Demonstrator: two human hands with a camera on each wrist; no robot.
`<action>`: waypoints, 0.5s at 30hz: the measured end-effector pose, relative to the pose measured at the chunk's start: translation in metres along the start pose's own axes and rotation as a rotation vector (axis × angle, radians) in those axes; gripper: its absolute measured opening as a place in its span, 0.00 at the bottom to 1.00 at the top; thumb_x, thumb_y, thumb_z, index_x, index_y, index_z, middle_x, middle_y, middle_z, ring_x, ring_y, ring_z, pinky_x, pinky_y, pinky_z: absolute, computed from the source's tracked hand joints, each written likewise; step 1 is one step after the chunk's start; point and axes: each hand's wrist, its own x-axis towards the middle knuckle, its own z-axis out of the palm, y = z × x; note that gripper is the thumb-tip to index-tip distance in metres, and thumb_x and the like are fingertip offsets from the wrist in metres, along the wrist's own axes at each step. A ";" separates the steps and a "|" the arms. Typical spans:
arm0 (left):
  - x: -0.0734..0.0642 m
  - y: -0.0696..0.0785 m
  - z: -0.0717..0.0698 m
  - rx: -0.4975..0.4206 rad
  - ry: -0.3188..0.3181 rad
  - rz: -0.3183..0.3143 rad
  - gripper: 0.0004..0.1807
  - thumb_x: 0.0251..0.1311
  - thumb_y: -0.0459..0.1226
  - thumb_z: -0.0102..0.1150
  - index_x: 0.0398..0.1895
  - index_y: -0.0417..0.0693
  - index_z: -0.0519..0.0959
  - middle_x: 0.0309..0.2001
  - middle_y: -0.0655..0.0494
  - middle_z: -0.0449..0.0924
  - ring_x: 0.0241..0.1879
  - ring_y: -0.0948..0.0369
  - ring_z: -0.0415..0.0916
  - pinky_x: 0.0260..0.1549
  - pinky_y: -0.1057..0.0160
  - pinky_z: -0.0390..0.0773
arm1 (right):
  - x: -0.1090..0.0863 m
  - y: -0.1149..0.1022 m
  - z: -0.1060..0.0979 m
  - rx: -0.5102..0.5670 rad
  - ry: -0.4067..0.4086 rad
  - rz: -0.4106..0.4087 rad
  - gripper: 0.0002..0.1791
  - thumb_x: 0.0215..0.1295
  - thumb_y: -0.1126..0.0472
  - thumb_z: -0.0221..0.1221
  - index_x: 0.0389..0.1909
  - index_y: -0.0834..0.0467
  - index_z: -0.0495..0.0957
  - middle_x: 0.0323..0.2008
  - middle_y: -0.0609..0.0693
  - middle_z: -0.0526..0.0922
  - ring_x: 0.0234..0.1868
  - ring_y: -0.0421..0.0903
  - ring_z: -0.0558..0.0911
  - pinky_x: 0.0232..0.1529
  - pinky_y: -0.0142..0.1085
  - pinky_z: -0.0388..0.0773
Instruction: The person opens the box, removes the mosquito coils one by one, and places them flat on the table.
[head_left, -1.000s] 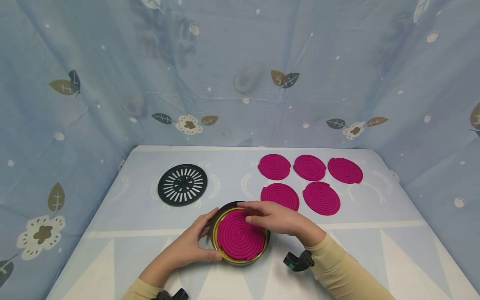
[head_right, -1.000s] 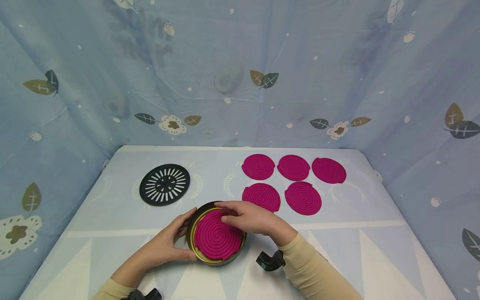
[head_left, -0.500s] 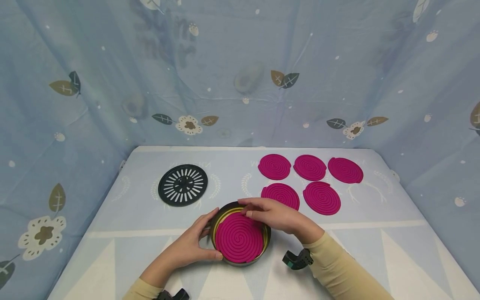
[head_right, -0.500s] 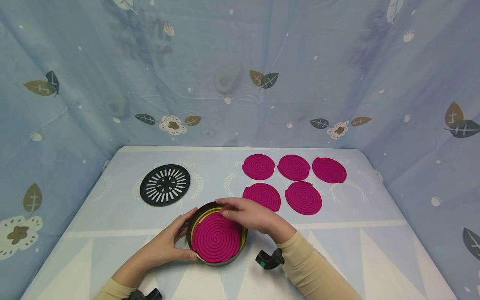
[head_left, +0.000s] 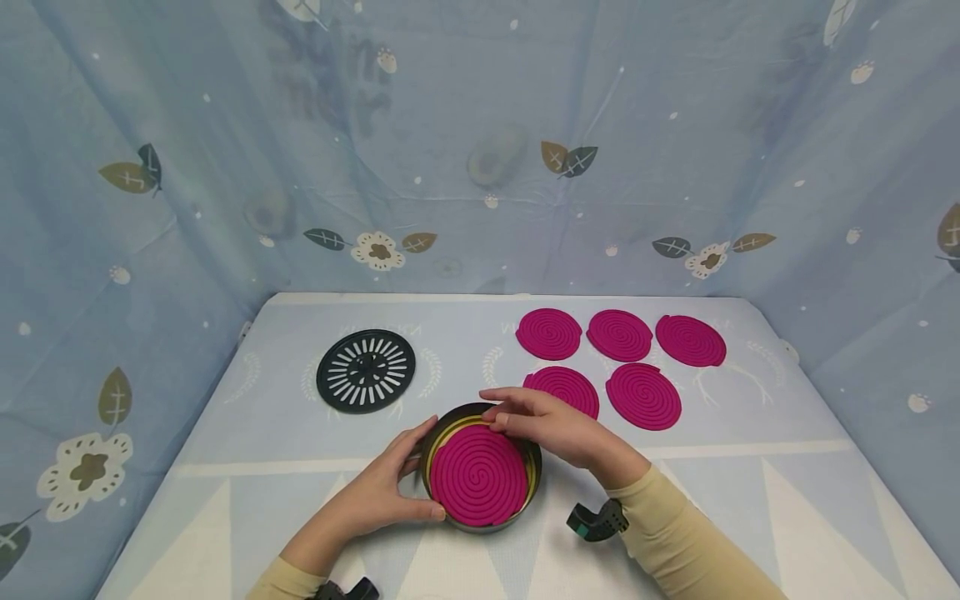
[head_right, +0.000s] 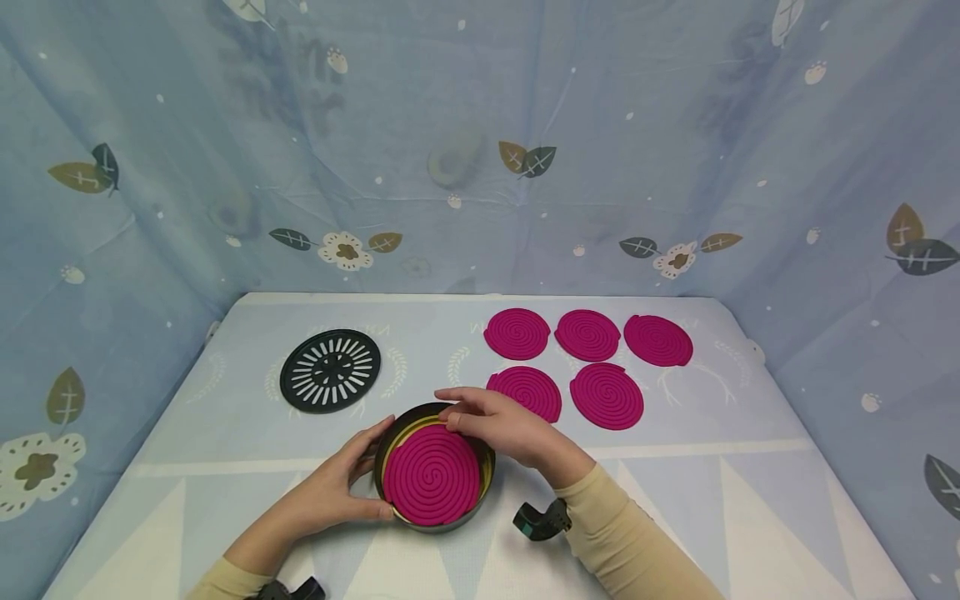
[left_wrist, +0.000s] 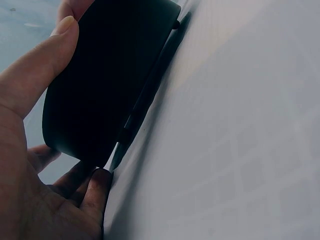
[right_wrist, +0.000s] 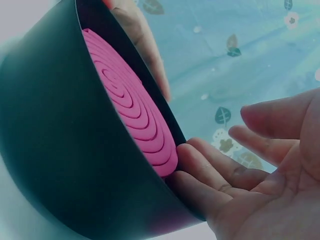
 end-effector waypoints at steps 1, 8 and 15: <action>0.000 0.000 0.000 -0.001 0.000 0.002 0.63 0.40 0.48 0.82 0.79 0.58 0.51 0.71 0.58 0.58 0.69 0.61 0.59 0.68 0.61 0.65 | 0.000 0.000 0.000 0.015 0.001 0.001 0.27 0.74 0.57 0.54 0.71 0.56 0.66 0.58 0.59 0.78 0.59 0.53 0.77 0.62 0.50 0.75; 0.000 -0.001 0.000 -0.005 -0.001 0.003 0.64 0.40 0.48 0.82 0.79 0.58 0.50 0.72 0.59 0.57 0.69 0.61 0.59 0.68 0.61 0.65 | 0.001 0.004 -0.002 0.151 0.019 0.027 0.27 0.75 0.56 0.54 0.72 0.56 0.64 0.62 0.64 0.74 0.61 0.56 0.76 0.61 0.47 0.77; 0.000 -0.001 0.000 -0.009 0.001 0.004 0.63 0.41 0.47 0.82 0.79 0.58 0.50 0.72 0.59 0.56 0.70 0.61 0.58 0.68 0.61 0.66 | 0.000 0.006 -0.003 0.203 0.017 0.033 0.29 0.75 0.54 0.54 0.72 0.57 0.63 0.64 0.62 0.71 0.65 0.59 0.72 0.62 0.49 0.76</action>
